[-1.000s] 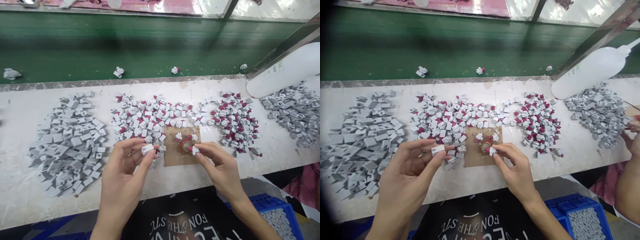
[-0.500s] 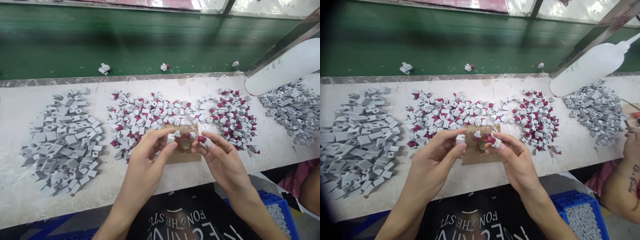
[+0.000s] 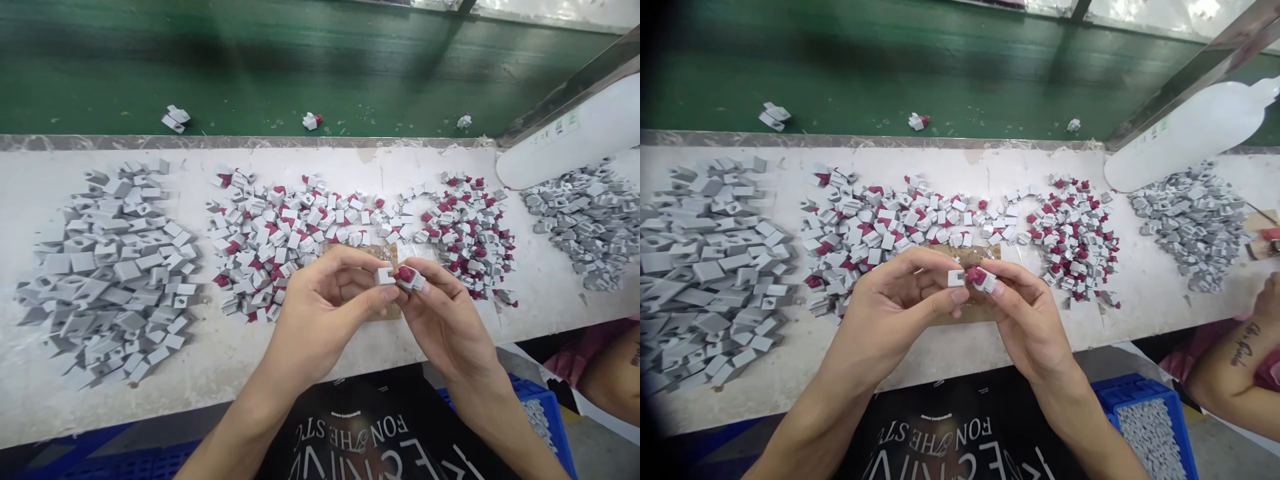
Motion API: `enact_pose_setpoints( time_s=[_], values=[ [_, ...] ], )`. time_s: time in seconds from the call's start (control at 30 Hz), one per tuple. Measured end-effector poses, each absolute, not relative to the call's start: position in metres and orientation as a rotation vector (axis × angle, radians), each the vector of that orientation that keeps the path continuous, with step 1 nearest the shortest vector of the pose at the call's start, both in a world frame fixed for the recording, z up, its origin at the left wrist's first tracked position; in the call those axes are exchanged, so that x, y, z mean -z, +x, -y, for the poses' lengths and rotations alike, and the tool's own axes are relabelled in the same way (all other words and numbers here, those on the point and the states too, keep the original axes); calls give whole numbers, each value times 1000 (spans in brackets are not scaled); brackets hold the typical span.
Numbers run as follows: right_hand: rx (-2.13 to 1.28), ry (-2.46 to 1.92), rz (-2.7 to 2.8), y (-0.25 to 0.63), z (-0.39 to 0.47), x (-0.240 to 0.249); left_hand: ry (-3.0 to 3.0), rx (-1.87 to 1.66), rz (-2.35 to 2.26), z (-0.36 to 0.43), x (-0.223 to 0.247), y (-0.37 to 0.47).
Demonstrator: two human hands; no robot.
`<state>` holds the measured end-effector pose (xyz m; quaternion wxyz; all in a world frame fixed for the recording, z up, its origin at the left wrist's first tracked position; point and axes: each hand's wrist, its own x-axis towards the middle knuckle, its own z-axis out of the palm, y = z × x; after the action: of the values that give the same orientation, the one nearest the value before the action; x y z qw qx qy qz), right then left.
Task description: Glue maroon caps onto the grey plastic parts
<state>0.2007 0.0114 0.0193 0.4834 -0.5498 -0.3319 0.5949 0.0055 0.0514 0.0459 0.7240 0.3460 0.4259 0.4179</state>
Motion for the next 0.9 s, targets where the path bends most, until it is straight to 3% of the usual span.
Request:
enact_pose_setpoints(
  time_s=[0.3,0.53,0.7,0.83,0.9],
  values=[
    [-1318,-1278,990,199,-14,-25,783,-877,-889,-56,-41,-3],
    [-1426,-1193,1140,192,-40,-32,946,-829,-894,-76,-46,-33],
    [-1488,-1283,1606,170,-130,-57,1210,-822,-1183,-103,-58,-74],
    [-936,-1534,1962,118,-245,-51,1272,-1000,-1527,-146,-59,-103],
    [-878,-1556,2016,82,-292,-38,1304,-1035,-1686,-177,-54,-111]
  ],
)
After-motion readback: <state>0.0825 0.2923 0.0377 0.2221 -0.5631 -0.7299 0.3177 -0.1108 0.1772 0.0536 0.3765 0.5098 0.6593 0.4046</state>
